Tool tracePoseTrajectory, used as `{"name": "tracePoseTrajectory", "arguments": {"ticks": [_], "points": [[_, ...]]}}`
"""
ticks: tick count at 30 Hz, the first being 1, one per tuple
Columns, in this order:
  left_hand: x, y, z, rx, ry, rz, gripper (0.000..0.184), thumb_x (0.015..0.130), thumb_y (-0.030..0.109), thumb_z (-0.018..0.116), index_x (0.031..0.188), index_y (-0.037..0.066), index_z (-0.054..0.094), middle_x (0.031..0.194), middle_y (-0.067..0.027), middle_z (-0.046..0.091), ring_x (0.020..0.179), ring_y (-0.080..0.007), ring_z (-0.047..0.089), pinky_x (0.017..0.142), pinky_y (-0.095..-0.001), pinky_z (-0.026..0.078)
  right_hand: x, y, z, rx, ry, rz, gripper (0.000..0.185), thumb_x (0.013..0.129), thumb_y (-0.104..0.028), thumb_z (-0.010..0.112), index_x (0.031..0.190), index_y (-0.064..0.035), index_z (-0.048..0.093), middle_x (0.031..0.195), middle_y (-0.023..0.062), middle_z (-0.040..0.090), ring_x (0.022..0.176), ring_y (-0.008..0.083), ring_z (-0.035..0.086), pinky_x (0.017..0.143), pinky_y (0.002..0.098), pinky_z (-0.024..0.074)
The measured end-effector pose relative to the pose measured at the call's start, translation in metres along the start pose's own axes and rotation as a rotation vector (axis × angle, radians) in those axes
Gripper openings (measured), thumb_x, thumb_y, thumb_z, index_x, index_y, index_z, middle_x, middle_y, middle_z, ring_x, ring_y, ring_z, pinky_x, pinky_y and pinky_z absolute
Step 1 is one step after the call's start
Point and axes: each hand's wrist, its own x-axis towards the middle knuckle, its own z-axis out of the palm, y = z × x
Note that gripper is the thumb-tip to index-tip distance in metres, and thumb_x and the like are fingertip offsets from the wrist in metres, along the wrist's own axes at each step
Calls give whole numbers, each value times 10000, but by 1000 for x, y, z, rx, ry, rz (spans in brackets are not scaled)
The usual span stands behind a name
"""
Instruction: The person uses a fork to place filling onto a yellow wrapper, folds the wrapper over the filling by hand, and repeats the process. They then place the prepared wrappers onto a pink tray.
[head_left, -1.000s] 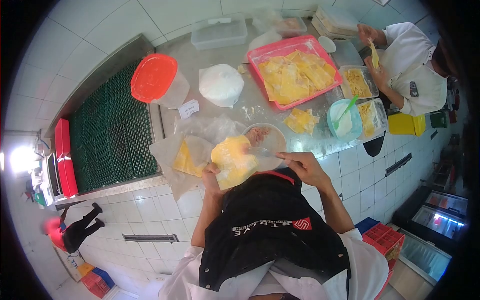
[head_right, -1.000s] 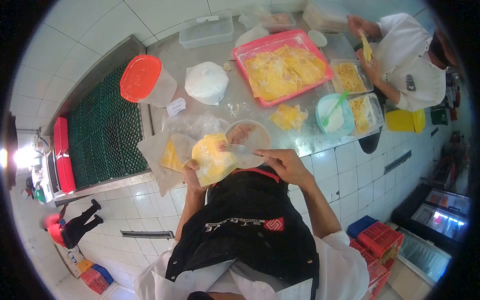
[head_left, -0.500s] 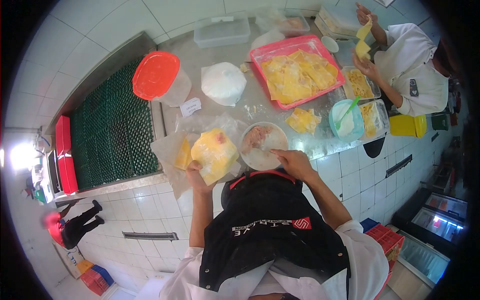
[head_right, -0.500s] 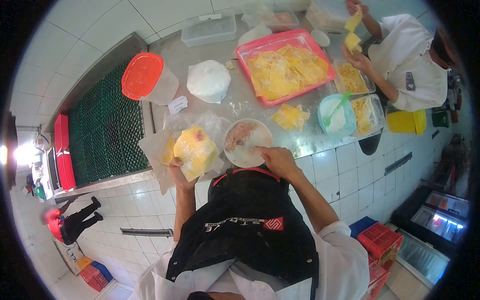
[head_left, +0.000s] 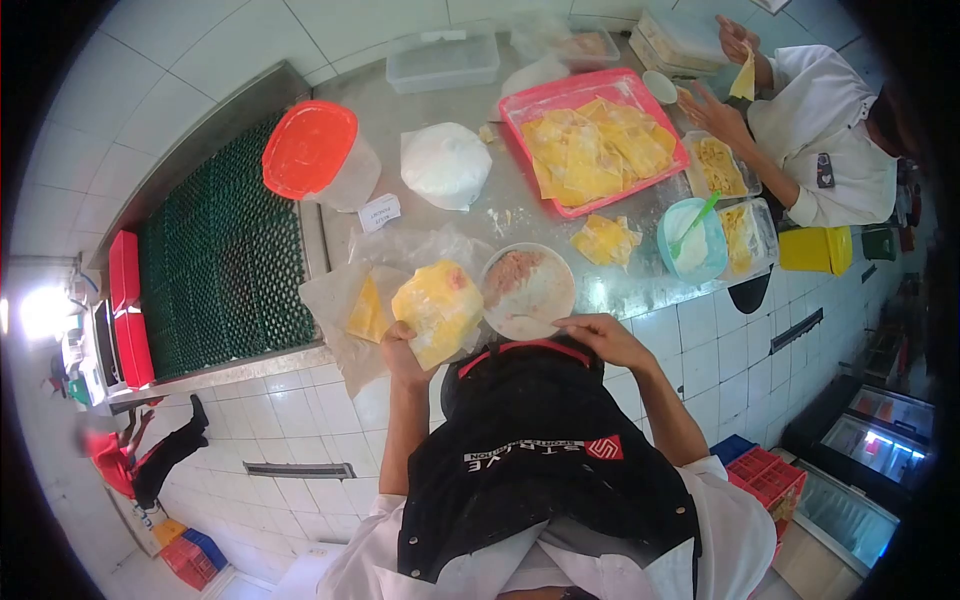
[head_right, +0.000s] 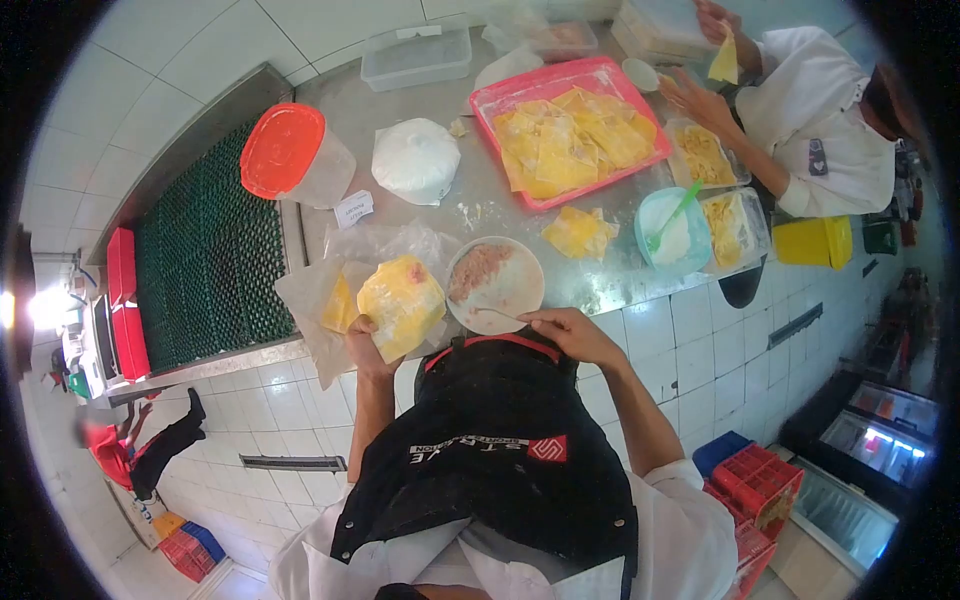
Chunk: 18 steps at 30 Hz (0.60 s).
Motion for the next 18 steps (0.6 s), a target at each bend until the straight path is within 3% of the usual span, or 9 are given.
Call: {"name": "tracePoseTrajectory", "arguments": {"ticks": [2, 5, 8, 12, 18], "points": [[0, -2, -1, 3, 9, -32, 732, 674, 124, 520, 1382, -60, 486, 1343, -246, 585, 1218, -447, 592, 1054, -570, 496, -3, -9, -6, 68, 31, -83, 323, 1061, -197, 555, 1308, -21, 666, 1152, 74, 737, 1055, 129, 640, 933, 287, 502], [3, -8, -11, -46, -27, -121, 744, 667, 128, 527, 1382, -73, 479, 1339, -263, 589, 1200, -461, 605, 1038, -582, 507, -7, -42, -5, 90, 107, -118, 305, 1054, -164, 560, 1300, -28, 679, 1104, 75, 739, 998, 123, 638, 896, 285, 513], [4, -17, -9, -138, -107, -225, 748, 668, 129, 529, 1381, -88, 471, 1334, -280, 590, 1195, -480, 607, 1030, -599, 509, 0, -49, 8, 77, 209, -305, 293, 1037, -119, 570, 1294, -33, 682, 1171, 101, 741, 1019, 144, 665, 898, 286, 521], [2, -28, 13, -334, -232, -308, 745, 678, 122, 529, 1386, -101, 458, 1341, -303, 579, 1202, -503, 596, 1035, -621, 498, 0, -64, 15, -113, 182, -236, 291, 1012, -81, 590, 1282, -33, 686, 1196, 137, 738, 991, 159, 692, 871, 290, 535], [2, -36, 15, -295, -141, -227, 742, 686, 118, 533, 1388, -108, 448, 1336, -317, 579, 1167, -518, 613, 1014, -627, 509, -5, -53, 9, -111, 233, -246, 278, 1001, -70, 600, 1260, -26, 692, 1104, 125, 749, 861, 152, 671, 819, 287, 533]]}}
